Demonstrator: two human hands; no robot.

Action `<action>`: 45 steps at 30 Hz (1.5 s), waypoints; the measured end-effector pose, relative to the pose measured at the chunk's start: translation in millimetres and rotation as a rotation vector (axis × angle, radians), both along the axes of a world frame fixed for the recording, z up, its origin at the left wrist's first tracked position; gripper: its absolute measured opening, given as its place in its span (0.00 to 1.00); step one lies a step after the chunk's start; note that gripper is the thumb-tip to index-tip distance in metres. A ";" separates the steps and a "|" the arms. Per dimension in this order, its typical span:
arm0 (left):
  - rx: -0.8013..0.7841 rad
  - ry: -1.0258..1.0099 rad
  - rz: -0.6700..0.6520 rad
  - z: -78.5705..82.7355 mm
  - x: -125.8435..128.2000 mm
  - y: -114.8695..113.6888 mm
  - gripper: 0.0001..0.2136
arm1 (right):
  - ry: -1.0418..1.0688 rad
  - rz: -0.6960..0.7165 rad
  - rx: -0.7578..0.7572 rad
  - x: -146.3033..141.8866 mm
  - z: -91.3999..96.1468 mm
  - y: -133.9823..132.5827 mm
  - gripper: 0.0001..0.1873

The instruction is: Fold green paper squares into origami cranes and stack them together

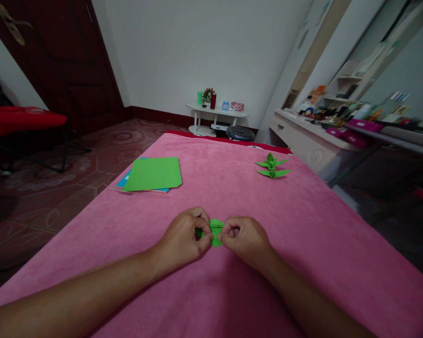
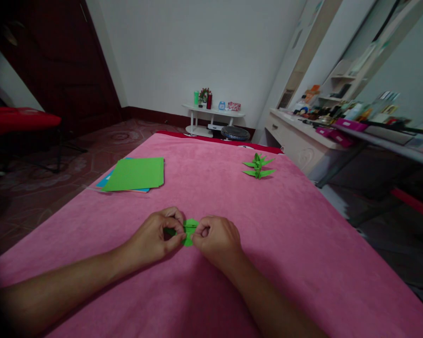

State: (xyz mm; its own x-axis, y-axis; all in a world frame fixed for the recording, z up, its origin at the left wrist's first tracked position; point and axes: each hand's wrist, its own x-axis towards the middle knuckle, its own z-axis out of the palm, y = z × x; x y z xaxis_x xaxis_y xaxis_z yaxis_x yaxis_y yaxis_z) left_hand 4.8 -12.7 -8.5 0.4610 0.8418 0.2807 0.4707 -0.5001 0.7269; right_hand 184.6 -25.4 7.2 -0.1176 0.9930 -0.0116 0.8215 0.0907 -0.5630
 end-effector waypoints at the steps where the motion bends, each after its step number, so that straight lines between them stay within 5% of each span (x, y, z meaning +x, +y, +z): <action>1: 0.004 0.004 0.001 0.1 0.2 -0.1 0.06 | 0.005 -0.005 -0.005 0.2 -0.1 0.2 0.04; 20: 0.022 0.068 0.062 0.2 1.9 2.0 0.04 | -0.027 -0.003 -0.023 0.4 -0.3 3.2 0.02; 25: 0.024 0.074 0.070 2.5 -0.2 4.4 0.15 | -0.023 -0.054 0.115 2.7 -2.1 1.6 0.19; 30: -0.050 0.143 0.009 10.4 -3.6 12.9 0.22 | -0.059 0.039 0.092 3.9 3.5 0.0 0.15; 35: -0.077 0.248 -0.074 18.0 -5.3 19.0 0.09 | -0.102 0.082 0.134 6.6 7.1 -0.4 0.09; 40: -0.200 0.023 -0.081 17.0 -5.1 23.7 0.04 | 0.218 0.047 0.066 6.3 1.3 2.0 0.08; 45: -0.634 -0.638 -0.046 20.9 7.8 30.6 0.17 | 0.780 -0.045 0.040 3.2 -0.1 5.3 0.12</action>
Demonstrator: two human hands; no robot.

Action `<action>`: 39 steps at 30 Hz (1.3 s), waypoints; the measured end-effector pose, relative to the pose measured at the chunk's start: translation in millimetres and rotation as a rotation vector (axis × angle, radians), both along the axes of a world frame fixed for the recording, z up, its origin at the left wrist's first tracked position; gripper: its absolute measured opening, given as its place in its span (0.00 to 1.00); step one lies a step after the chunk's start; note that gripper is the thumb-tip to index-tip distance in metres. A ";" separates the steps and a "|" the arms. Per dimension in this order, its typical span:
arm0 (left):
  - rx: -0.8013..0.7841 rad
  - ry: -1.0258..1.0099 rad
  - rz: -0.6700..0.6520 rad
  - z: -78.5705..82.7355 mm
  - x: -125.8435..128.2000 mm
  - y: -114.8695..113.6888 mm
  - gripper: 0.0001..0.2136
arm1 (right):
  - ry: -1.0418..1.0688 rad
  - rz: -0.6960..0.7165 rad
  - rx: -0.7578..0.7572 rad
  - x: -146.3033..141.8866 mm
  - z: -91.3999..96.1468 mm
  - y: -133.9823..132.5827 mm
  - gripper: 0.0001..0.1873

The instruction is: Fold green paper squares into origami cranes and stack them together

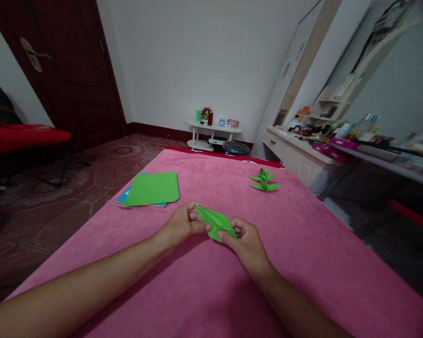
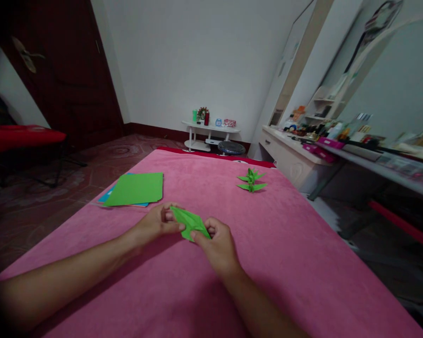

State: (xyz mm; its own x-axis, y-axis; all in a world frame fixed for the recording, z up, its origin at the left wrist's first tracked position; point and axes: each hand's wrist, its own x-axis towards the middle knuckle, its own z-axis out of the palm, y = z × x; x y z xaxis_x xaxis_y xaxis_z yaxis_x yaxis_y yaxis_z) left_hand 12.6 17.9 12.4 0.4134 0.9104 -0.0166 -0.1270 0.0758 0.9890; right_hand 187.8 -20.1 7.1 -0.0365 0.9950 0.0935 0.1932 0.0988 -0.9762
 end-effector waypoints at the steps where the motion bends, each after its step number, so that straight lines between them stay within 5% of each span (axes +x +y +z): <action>1: -0.084 -0.104 0.014 1.3 4.6 -0.6 0.19 | 0.054 -0.031 0.005 -0.4 0.3 -0.1 0.13; 5: -0.243 -0.230 0.093 2.7 22.6 -6.5 0.16 | 0.129 -0.139 0.042 -1.1 0.3 -2.0 0.15; 9: -0.143 -0.177 0.173 -0.2 26.4 -2.1 0.12 | 0.213 0.043 -0.025 3.6 2.8 -0.3 0.17; 15: -0.025 -0.037 0.071 -1.9 17.0 4.7 0.13 | 0.185 0.171 -0.118 14.0 2.8 7.8 0.18; 26: -0.209 -0.086 -0.113 -2.3 17.9 -9.9 0.15 | 0.203 0.053 -0.112 7.2 1.4 1.2 0.16; 35: -0.180 -0.212 0.102 -6.6 24.3 -13.3 0.15 | 0.362 0.102 -0.129 -1.8 0.4 -3.2 0.19; 39: -0.149 -0.178 0.057 -9.3 23.7 -9.6 0.15 | 0.315 0.088 -0.106 0.9 -0.7 -0.5 0.18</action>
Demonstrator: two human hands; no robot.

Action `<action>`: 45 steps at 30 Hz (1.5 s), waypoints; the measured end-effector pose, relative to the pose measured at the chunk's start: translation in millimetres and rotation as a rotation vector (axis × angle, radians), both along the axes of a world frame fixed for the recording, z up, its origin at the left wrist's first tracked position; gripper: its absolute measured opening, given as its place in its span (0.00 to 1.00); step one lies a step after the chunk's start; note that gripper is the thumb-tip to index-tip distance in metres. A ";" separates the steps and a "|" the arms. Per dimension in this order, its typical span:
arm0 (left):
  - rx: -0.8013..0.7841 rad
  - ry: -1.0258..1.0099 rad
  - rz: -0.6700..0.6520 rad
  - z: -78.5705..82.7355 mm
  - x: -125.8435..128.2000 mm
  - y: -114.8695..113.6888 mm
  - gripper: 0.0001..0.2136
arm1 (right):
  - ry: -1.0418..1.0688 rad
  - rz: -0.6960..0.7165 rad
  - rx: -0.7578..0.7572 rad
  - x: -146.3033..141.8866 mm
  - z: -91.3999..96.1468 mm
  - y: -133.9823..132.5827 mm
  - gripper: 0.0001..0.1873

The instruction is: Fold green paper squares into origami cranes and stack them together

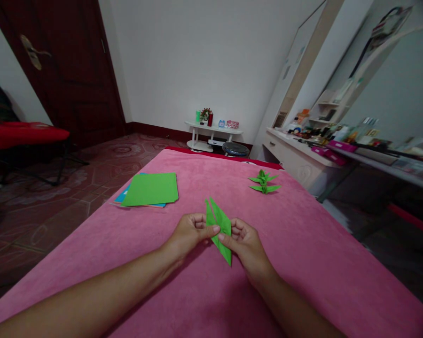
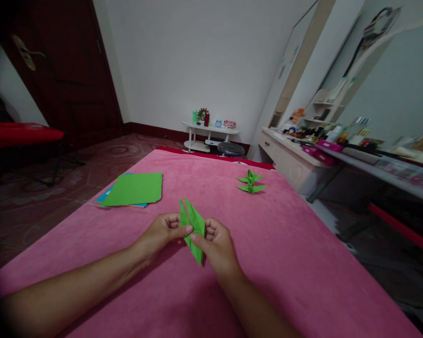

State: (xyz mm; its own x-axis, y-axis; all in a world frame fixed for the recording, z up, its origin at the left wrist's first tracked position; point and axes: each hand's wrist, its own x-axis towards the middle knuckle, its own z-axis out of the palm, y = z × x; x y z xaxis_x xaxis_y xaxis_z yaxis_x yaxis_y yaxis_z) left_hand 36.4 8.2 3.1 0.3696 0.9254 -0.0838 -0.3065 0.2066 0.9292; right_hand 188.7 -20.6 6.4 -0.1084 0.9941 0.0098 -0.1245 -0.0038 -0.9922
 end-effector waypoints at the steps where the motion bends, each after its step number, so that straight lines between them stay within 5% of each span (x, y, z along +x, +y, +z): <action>1: 0.036 0.011 -0.028 0.5 -1.1 2.0 0.16 | -0.046 0.004 0.013 2.2 1.0 1.7 0.17; 6: 0.386 0.284 -0.023 11.0 -13.3 14.0 0.21 | -0.614 -0.149 0.351 19.3 12.1 10.6 0.02; 11: 0.865 0.567 0.127 26.1 -27.4 18.9 0.36 | -1.015 -0.110 0.715 28.0 13.6 12.8 0.08; 18: 1.197 0.961 -0.041 12.6 -26.2 20.7 0.11 | -1.139 0.049 0.743 24.7 2.2 15.3 0.07; 28: 1.599 1.042 0.200 2.4 -25.1 20.5 0.11 | -1.176 0.013 0.804 27.2 -0.1 21.0 0.08; 33: 1.662 1.200 0.046 0.4 -25.2 16.0 0.10 | -1.275 0.078 0.807 25.8 1.6 15.6 0.09; 38: 1.515 1.246 -0.091 2.6 -26.6 4.6 0.10 | -1.246 0.159 0.816 29.1 6.9 3.3 0.14; 45: 1.381 1.214 -0.151 4.9 -29.6 -1.3 0.11 | -1.198 0.190 0.913 28.6 2.1 2.8 0.07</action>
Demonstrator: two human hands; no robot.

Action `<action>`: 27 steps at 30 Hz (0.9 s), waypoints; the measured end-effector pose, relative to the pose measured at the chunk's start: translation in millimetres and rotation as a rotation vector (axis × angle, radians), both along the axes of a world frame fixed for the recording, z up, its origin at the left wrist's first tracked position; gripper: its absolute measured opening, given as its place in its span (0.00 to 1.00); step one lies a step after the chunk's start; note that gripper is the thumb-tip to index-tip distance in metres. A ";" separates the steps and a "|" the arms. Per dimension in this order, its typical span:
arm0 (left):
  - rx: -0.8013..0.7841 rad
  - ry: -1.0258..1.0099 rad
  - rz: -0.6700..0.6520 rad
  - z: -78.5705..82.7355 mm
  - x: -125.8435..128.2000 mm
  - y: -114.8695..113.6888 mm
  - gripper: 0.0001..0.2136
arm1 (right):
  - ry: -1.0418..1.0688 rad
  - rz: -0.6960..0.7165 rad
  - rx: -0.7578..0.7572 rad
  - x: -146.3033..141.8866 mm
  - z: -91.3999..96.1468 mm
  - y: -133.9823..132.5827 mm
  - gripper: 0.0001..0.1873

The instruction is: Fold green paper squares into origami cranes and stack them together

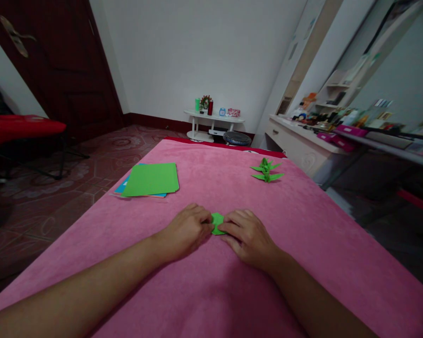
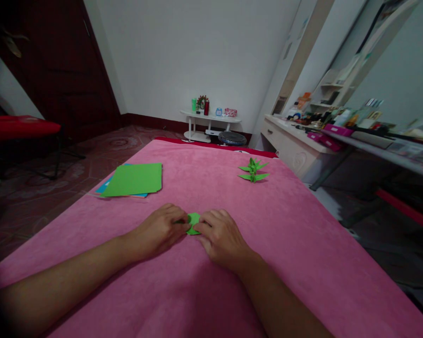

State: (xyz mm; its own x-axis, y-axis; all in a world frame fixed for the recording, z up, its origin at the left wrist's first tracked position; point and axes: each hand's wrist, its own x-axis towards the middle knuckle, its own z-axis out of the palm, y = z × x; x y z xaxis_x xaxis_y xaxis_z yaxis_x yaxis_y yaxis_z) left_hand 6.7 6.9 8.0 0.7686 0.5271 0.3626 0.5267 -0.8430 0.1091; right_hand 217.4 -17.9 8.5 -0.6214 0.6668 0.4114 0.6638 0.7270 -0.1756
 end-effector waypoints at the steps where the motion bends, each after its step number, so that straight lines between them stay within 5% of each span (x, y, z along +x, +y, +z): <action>1: -0.024 -0.013 -0.002 -1.6 -0.9 1.4 0.10 | 0.000 0.010 -0.006 -0.6 -1.9 0.9 0.06; 11: -0.188 -0.086 -0.028 1.1 -7.6 5.6 0.06 | 0.104 -0.086 -0.151 -6.4 -9.4 -1.6 0.05; 20: -0.450 -0.337 0.115 -11.0 -0.4 5.5 0.07 | 0.416 -0.239 -0.439 -9.8 -18.3 3.8 0.05; 27: -0.389 -0.369 0.118 -12.6 -1.0 2.7 0.06 | 0.430 -0.262 -0.427 -12.7 -18.0 2.7 0.06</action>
State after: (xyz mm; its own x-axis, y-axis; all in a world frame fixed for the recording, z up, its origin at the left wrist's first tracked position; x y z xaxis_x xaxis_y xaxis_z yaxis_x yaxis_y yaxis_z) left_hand 5.7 9.6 -4.5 0.5550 0.7509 0.3579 0.4830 -0.6412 0.5962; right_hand 204.6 -15.1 -9.5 -0.2559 0.9331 0.2529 0.6159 0.3589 -0.7013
